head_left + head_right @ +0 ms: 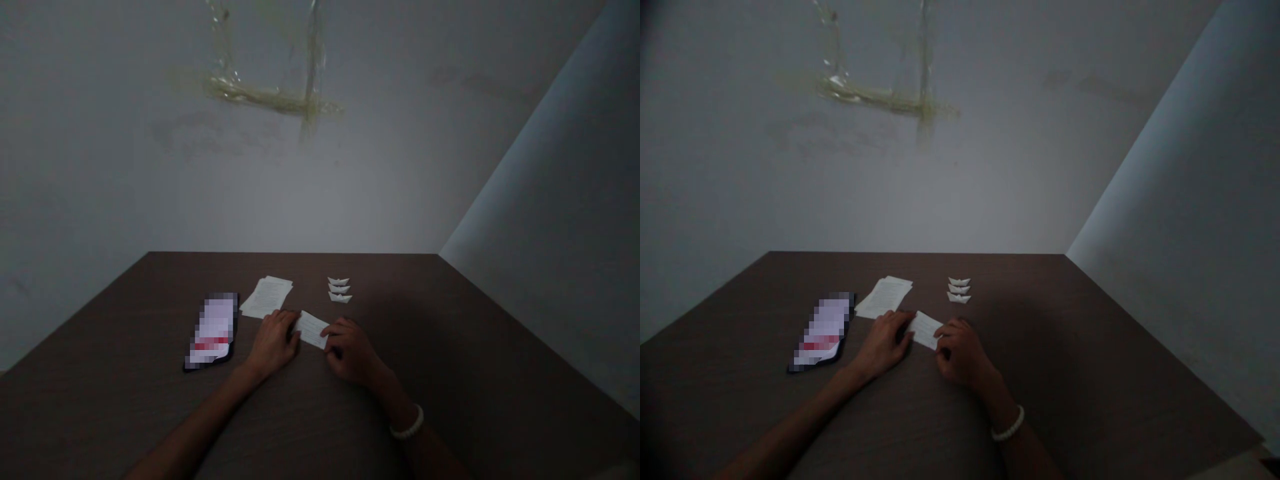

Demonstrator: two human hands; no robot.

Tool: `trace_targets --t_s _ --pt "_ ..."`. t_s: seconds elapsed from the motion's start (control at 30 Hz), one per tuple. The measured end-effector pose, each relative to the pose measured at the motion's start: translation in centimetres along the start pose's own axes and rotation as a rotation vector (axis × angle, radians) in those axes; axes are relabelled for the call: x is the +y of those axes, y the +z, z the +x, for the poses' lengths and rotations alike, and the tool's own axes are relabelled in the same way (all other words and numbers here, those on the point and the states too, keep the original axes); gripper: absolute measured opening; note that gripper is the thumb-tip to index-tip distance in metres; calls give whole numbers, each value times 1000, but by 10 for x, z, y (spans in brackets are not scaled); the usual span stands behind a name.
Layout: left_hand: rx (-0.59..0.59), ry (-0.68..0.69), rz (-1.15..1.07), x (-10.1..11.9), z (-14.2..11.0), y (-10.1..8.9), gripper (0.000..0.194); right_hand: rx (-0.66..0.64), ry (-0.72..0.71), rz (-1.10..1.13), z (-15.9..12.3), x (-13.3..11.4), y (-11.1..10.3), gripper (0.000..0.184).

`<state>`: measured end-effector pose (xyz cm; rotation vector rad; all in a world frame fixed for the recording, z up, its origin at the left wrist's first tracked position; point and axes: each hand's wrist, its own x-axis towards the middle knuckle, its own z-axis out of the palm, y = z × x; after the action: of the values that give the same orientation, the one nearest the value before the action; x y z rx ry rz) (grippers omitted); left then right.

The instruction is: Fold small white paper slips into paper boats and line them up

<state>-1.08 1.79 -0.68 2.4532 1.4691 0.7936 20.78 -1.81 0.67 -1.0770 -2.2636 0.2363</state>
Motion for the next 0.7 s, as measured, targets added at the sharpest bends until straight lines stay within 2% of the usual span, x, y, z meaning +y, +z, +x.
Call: trace_targets --t_s 0.2,0.37,0.5,0.7 --pt "30 36 0 0 0 0 33 26 -8 30 -1 5 2 17" --pt "33 50 -93 -3 0 1 37 121 149 -7 4 6 5 22" --pt "-4 90 -201 -2 -1 -1 41 117 242 6 7 9 8 28" --pt "11 155 -328 2 -1 -6 34 148 324 188 6 14 15 30"
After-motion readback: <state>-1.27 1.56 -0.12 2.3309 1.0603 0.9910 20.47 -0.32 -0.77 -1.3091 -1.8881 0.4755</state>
